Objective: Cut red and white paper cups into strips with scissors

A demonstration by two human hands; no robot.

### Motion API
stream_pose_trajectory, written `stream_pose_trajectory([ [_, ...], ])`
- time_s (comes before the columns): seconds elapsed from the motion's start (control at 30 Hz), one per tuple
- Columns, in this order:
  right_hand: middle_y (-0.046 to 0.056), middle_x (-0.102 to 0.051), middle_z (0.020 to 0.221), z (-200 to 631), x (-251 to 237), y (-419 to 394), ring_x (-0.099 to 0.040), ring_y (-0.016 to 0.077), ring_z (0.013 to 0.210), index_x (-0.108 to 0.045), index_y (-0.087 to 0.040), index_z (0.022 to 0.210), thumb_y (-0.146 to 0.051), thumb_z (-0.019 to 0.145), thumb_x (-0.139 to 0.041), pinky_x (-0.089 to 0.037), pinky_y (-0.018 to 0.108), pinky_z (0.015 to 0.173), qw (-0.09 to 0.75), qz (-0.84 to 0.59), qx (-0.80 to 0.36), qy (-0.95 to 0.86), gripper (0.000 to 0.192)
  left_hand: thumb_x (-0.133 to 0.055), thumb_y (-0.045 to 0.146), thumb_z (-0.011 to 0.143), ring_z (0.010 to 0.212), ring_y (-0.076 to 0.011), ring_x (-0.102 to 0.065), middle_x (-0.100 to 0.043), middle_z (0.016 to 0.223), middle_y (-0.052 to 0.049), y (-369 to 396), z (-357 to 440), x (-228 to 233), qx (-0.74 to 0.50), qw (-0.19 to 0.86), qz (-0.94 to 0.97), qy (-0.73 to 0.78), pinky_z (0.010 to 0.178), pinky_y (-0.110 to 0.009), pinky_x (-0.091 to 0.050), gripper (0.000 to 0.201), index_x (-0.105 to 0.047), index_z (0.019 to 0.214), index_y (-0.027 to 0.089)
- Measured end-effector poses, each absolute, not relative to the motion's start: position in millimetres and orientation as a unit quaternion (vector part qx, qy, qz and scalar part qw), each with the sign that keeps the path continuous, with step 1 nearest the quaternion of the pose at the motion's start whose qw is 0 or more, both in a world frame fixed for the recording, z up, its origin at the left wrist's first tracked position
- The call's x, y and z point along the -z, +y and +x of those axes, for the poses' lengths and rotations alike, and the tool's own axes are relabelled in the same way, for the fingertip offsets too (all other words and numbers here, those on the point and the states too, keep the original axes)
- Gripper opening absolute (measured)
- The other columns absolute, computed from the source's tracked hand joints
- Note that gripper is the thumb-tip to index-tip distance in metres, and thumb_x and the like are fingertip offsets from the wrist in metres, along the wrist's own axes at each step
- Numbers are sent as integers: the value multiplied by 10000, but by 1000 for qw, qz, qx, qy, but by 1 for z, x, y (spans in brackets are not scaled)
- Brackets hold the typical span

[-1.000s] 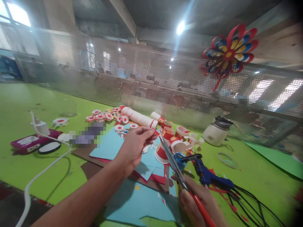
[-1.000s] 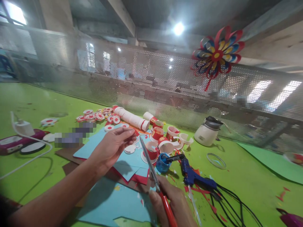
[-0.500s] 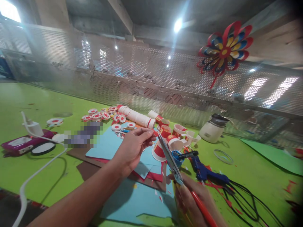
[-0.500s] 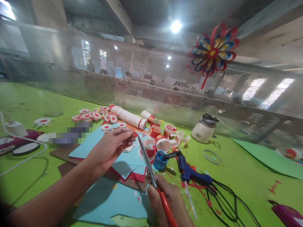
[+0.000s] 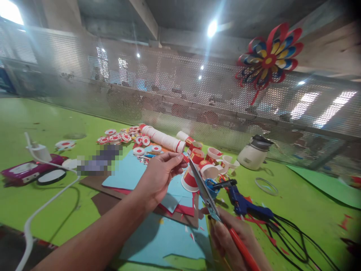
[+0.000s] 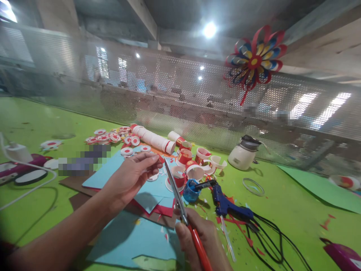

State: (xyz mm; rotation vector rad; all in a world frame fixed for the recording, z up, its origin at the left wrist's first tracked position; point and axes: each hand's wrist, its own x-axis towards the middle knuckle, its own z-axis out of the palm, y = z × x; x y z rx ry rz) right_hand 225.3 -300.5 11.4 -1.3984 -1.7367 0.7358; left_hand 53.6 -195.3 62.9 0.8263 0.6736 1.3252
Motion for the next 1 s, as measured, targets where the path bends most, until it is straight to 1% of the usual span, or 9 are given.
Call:
stream_pose_trajectory([
  [0.1, -46, -402, 493, 225, -13, -301, -405, 115, 421, -636, -187, 975, -595, 868, -329, -307, 232, 431, 388, -538, -283, -693, 521, -711, 155, 658, 655, -120, -601, -630, 695, -39, -196, 54, -63, -591, 658, 361, 295, 586, -226, -433, 95, -643, 698, 101],
  [0.27, -36, -419, 527, 225, -14, -301, -405, 120, 463, -646, -217, 1002, -583, 861, -374, -287, 235, 449, 396, -535, -255, -701, 478, -715, 145, 651, 636, -112, -596, -627, 680, -40, -196, 56, -62, -604, 656, 345, 293, 577, -216, -437, 95, -643, 688, 94],
  [0.37, -36, -405, 529, 224, -15, -301, -394, 120, 466, -651, -221, 1010, -592, 865, -358, -288, 238, 450, 399, -531, -261, -700, 495, -714, 151, 658, 637, -108, -599, -634, 681, -42, -197, 56, -61, -607, 659, 341, 285, 590, -211, -447, 95, -643, 691, 98],
  [0.53, -40, -368, 530, 223, -16, -301, -341, 109, 448, -647, -213, 1036, -579, 869, -364, -258, 222, 408, 405, -519, -290, -694, 491, -715, 159, 660, 646, -103, -601, -642, 695, -44, -198, 58, -59, -609, 665, 332, 277, 598, -203, -454, 98, -645, 696, 101],
  [0.73, -34, -402, 507, 222, -14, -300, -389, 117, 426, -663, -198, 1027, -564, 867, -381, -304, 235, 423, 416, -524, -285, -687, 488, -723, 166, 654, 650, -99, -603, -642, 696, -36, -200, 62, -57, -628, 661, 314, 264, 604, -199, -457, 110, -655, 711, 101],
  [0.9, -37, -386, 510, 222, -14, -301, -377, 116, 433, -663, -180, 1019, -582, 861, -383, -295, 235, 424, 421, -526, -297, -676, 515, -720, 166, 657, 648, -96, -607, -645, 687, -34, -202, 65, -55, -629, 664, 307, 262, 617, -198, -456, 104, -663, 713, 100],
  [1.0, -34, -403, 525, 222, -13, -301, -396, 120, 443, -657, -171, 1021, -582, 857, -393, -308, 240, 436, 422, -529, -304, -671, 516, -721, 166, 658, 642, -97, -606, -646, 679, -33, -202, 65, -56, -629, 664, 308, 262, 619, -203, -455, 102, -662, 709, 100],
])
